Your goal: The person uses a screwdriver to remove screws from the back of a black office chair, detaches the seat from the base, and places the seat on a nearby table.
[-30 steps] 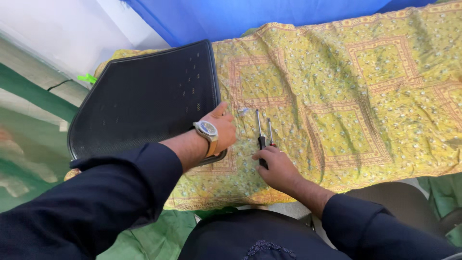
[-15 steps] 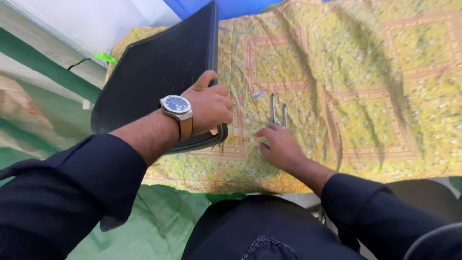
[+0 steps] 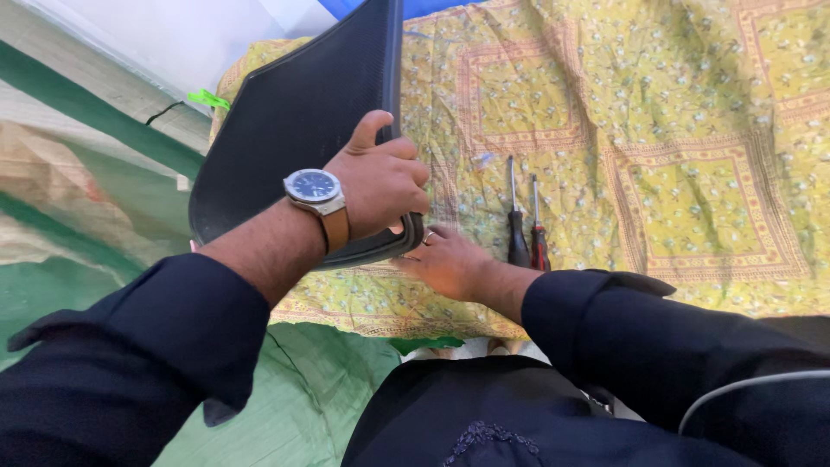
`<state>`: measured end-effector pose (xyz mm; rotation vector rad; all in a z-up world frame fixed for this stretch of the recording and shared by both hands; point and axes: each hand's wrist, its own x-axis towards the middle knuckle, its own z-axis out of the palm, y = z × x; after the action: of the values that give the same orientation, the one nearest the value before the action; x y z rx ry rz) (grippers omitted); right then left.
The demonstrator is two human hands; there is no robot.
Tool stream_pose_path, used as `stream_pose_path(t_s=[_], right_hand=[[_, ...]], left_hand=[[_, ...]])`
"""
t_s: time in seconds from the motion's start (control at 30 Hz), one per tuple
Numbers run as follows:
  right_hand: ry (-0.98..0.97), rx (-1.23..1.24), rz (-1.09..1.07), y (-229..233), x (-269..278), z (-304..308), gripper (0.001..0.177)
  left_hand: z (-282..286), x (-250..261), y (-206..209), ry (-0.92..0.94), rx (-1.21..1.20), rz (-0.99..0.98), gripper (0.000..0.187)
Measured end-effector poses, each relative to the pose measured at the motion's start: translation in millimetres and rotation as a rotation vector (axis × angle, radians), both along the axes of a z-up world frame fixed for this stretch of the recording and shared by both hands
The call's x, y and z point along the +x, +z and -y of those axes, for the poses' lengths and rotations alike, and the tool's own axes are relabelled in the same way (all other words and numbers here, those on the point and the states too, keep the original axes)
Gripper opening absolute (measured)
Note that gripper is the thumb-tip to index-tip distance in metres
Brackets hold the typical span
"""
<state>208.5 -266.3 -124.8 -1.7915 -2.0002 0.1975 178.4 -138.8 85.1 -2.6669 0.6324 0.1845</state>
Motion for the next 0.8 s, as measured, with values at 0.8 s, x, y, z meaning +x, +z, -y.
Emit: stream_pose_path(t_s=[0.8], right_hand=[[-0.16,0.058,0.038,-18,-7,15,0.024]], left_hand=[[5,2,-19,0.047,0.033,-0.11,0.016]])
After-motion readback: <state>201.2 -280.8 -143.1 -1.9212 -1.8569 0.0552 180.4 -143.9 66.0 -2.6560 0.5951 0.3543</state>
